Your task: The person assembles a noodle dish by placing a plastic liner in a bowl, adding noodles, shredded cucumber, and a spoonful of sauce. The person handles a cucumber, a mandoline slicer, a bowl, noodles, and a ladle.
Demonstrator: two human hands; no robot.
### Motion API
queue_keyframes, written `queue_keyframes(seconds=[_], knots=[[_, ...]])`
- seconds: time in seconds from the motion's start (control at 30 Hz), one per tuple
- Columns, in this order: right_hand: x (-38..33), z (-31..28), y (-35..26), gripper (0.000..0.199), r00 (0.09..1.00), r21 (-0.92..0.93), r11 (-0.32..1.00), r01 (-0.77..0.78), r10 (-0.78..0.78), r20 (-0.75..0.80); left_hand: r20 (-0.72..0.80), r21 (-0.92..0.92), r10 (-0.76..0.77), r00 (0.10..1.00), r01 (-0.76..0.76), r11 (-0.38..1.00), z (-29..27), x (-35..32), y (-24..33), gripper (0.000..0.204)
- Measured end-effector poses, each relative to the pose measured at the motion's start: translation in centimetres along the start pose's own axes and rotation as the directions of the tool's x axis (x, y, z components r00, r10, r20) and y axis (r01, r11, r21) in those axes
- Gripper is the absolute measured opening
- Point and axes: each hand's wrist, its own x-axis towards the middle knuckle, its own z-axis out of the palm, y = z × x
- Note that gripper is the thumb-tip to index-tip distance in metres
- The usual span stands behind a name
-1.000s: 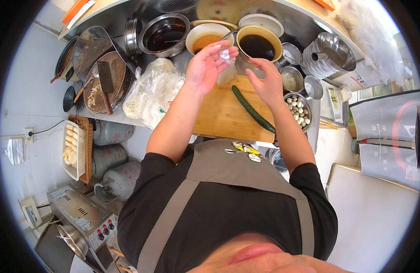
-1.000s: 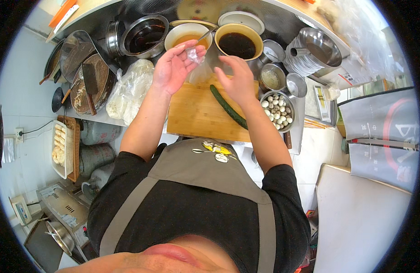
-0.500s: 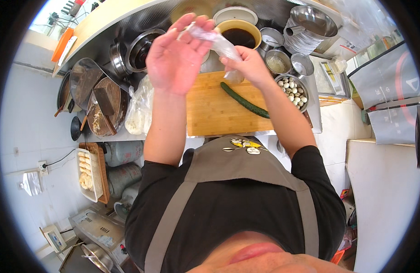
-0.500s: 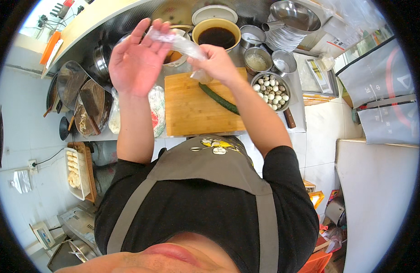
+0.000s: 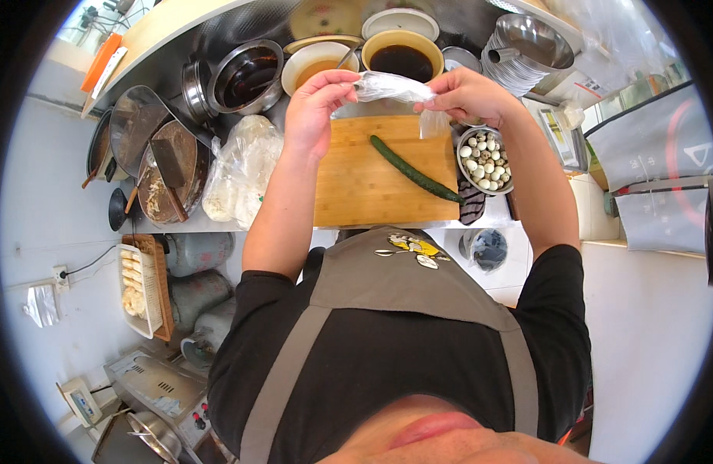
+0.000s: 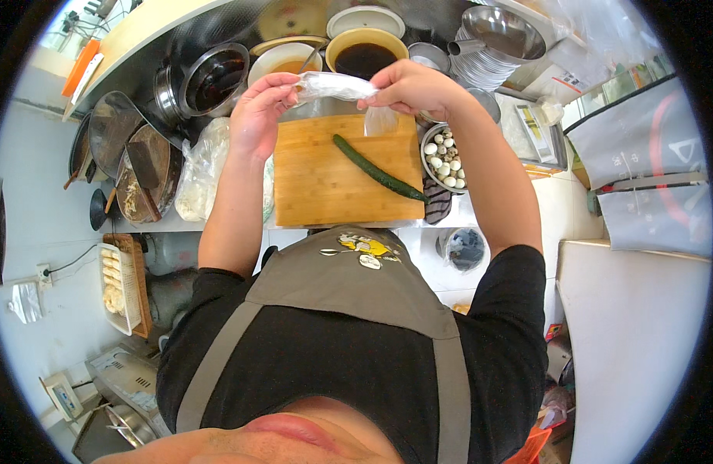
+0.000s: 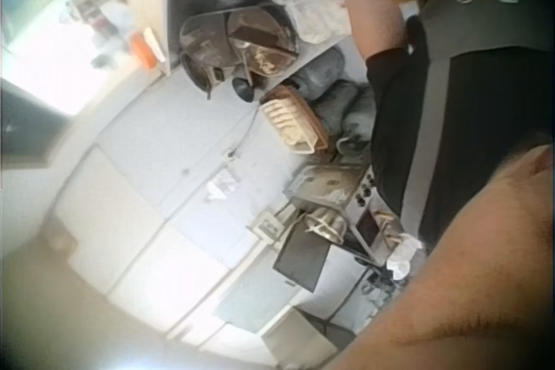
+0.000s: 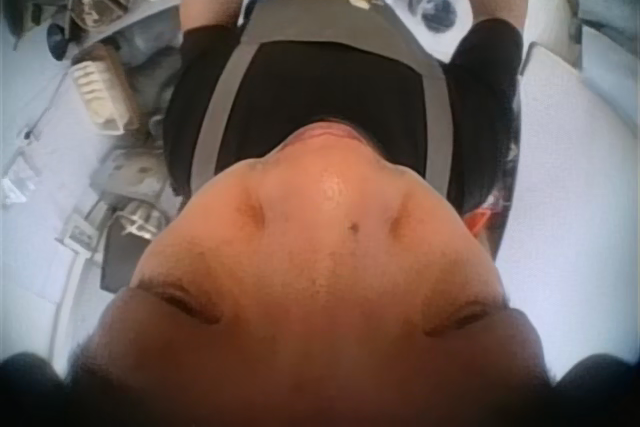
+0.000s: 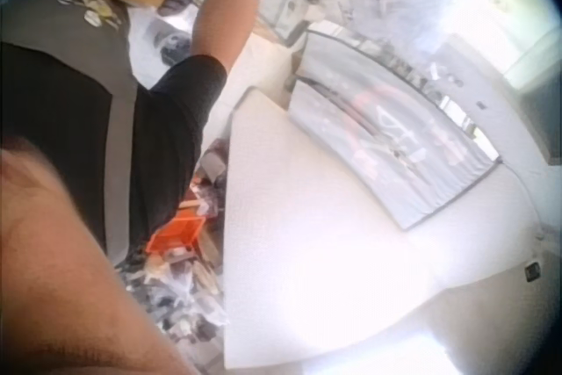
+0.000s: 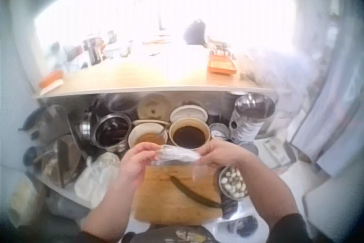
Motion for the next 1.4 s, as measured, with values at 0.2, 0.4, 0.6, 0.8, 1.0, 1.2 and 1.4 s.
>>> queue_keyframes(seconds=[0.2,0.4,0.6,0.8,1.0,1.2,1.4], knots=[[3.2,-0.6,0.0,0.014,0.993,0.180,0.982,0.049,-0.030,-0.110,-0.003,0.133,0.065,0.998,-0.064,0.989,1.1,-0.9,0.7,0.018],[6.3,5.0,-7.2,0.023,0.844,-0.293,0.867,0.402,-0.475,-0.249,0.378,-0.034,0.261,0.888,-0.269,0.963,3.8,-4.7,-2.5,0.014],[-0.1,9.4,-7.5,0.012,0.722,-0.493,0.530,0.690,-0.452,0.524,0.280,-0.506,-0.276,0.920,0.386,0.772,-2.0,-5.4,-3.9,0.015],[2.9,8.5,-2.0,0.012,0.938,-0.583,0.737,0.343,-0.231,0.259,0.214,0.070,-0.170,0.962,0.158,0.985,-2.5,-2.4,1.1,0.008],[2.0,6.4,1.4,0.012,0.989,0.413,0.900,0.143,-0.148,-0.020,0.278,0.433,0.190,0.942,-0.299,0.851,1.1,-4.7,0.6,0.007],[1.7,8.0,4.2,0.018,0.956,0.613,0.761,0.212,-0.032,-0.290,0.572,0.773,0.223,0.790,-0.609,0.175,2.7,-7.5,-1.9,0.017],[2.7,9.2,6.4,0.015,0.928,0.720,0.625,0.300,-0.016,-0.372,0.556,0.828,-0.017,0.831,-0.556,-0.066,2.6,-9.3,-3.4,0.019]])
